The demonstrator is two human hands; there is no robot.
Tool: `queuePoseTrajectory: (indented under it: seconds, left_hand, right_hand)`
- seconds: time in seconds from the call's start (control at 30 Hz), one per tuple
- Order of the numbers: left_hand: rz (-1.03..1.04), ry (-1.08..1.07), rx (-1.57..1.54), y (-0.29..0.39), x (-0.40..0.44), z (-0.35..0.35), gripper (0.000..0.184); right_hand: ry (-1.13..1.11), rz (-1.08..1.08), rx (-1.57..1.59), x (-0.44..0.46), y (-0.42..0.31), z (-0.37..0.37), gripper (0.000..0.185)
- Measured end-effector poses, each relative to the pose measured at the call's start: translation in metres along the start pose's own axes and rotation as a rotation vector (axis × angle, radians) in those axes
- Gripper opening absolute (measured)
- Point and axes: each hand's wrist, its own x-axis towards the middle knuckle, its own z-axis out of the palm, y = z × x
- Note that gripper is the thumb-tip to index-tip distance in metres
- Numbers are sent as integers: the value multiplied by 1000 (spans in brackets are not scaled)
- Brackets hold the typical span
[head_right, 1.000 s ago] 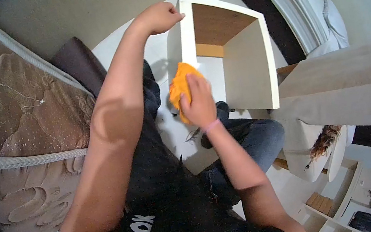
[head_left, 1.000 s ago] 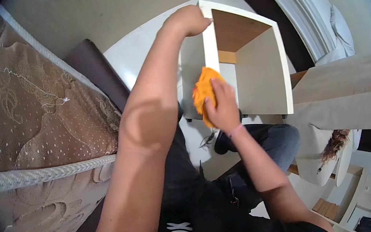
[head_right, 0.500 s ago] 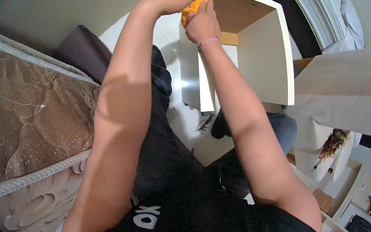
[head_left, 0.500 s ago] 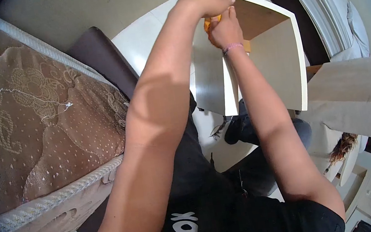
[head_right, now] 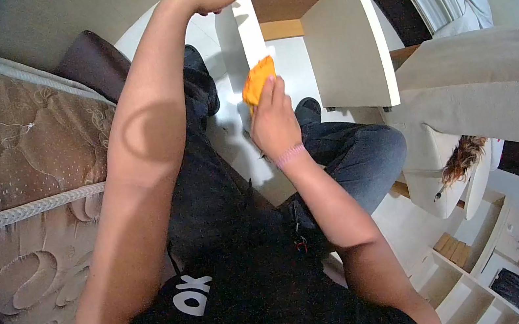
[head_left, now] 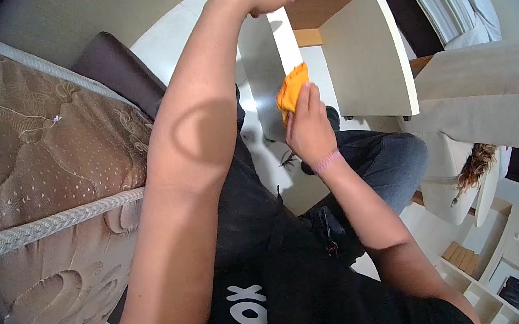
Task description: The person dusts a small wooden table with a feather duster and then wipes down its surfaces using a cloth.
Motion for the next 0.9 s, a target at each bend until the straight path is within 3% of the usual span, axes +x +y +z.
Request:
queuePoseTrajectory:
  seconds: [0.3, 0.4, 0.5, 0.53, 0.7, 0.77, 0.87, 0.9]
  left_hand:
    - [-24, 21, 4, -11, 11, -32, 48]
    - [-208, 39, -277, 14, -25, -63, 50]
    - [-58, 241, -4, -42, 61, 4, 51]
    - [-100, 81, -121, -41, 46, -8, 59]
    - [-215, 160, -257, -48, 42, -7, 77]
    - [-312, 131, -379, -53, 37, -15, 80]
    - [-299, 163, -357, -64, 44, -5, 80]
    - [-279, 164, -343, -65, 45, -3, 80]
  right_hand:
    - [-135, -47, 52, -75, 15, -19, 72]
    - [-74, -84, 9, -44, 13, -5, 71]
    - [36, -102, -45, 29, -6, 12, 69]
    - [67, -102, -19, 58, -13, 19, 68]
    - [73, 77, 99, 169, -61, 25, 69]
    - [29, 186, 91, 171, -65, 20, 71]
    - [8, 82, 17, 143, -50, 23, 70]
    - [101, -32, -23, 125, -39, 29, 67]
